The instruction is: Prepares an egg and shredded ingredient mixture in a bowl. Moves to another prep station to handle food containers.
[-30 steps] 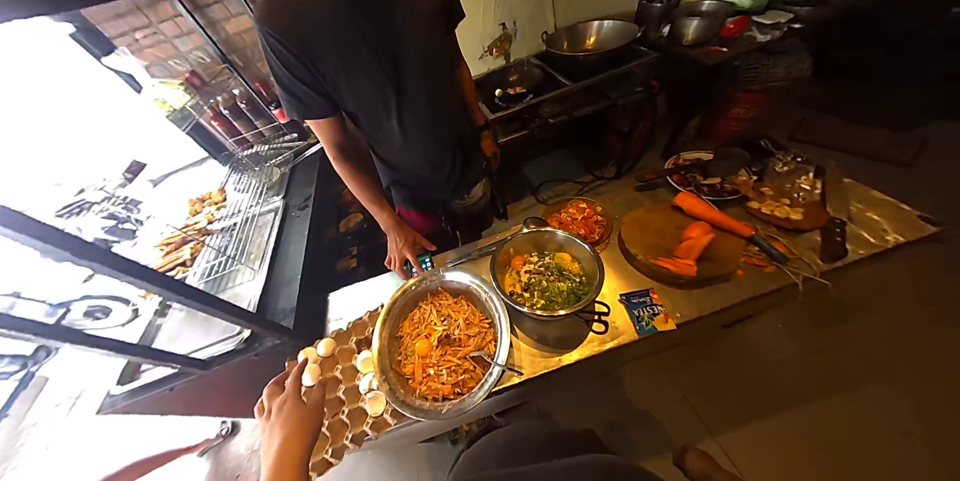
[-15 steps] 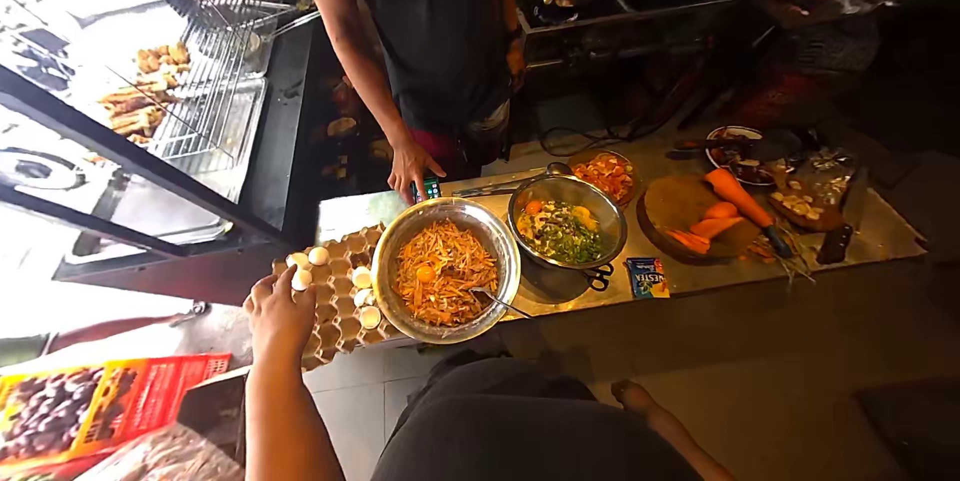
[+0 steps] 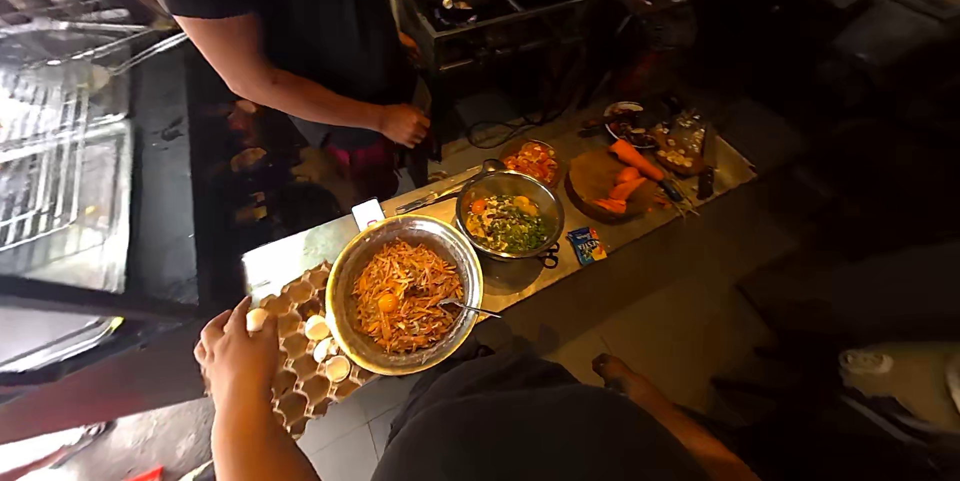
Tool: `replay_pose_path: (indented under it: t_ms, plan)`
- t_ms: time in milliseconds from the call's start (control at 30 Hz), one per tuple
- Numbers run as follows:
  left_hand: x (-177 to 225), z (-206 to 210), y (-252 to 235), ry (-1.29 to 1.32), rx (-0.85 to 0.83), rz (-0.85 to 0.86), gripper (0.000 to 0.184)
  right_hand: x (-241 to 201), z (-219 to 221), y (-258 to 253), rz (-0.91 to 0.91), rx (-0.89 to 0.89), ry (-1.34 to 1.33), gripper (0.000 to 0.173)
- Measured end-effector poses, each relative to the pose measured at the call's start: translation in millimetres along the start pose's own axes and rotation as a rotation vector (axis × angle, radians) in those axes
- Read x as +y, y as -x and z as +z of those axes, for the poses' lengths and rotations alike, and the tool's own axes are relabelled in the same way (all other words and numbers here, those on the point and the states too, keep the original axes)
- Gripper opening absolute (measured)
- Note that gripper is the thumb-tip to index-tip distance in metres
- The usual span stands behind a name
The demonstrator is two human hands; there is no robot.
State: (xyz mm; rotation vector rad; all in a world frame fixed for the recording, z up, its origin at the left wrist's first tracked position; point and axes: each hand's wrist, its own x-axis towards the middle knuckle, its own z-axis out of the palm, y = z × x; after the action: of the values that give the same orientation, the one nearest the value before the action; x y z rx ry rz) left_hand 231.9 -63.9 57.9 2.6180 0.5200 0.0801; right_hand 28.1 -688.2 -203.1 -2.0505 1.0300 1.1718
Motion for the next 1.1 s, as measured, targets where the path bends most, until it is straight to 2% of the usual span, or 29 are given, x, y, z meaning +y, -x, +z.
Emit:
replay_pose_path:
  t_ms: [100, 300, 400, 800, 933, 967, 1033, 1100]
  plan:
    - [-2.5, 7.8, -9.6, 0.011, 0.006, 0.039, 0.047, 11.6, 11.2, -5.3, 0.017, -0.017, 0.035, 0.039]
    - [-9.3, 5.3, -20.3, 0.008, 0.026, 0.085, 0.046, -5.9, 21.0, 20.3, 0.048, -0.049, 0.043, 0.040]
    - [-8.9, 0.4, -21.1, 0.038, 0.017, 0.022, 0.045, -16.3, 21.3, 20.3, 0.016, -0.039, 0.010, 0.041]
    - [-51.3, -3.2, -10.3, 0.022, 0.099, -0.014, 0.044, -63.7, 5.8, 21.7, -0.021, -0.004, 0.054, 0.039]
    - [-61.2, -10.0, -1.8, 0.031, 0.094, -0.083, 0.045, -79.7, -11.8, 17.5, -0.031, -0.068, 0.217, 0.038]
    - [-63.5, -11.2, 0.1, 0.030, 0.100, -0.098, 0.044, -97.0, -21.6, 31.5, -0.045, -0.099, 0.242, 0.039]
    - [-59.1, -12.9, 6.2, 0.014, 0.080, -0.130, 0.042, -151.2, -45.5, 93.5, -0.153, -0.108, 0.271, 0.045]
    - [-49.2, -7.1, 17.1, 0.002, -0.006, -0.104, 0.037, -206.3, -65.0, 165.0, -0.429, 0.013, 0.298, 0.044]
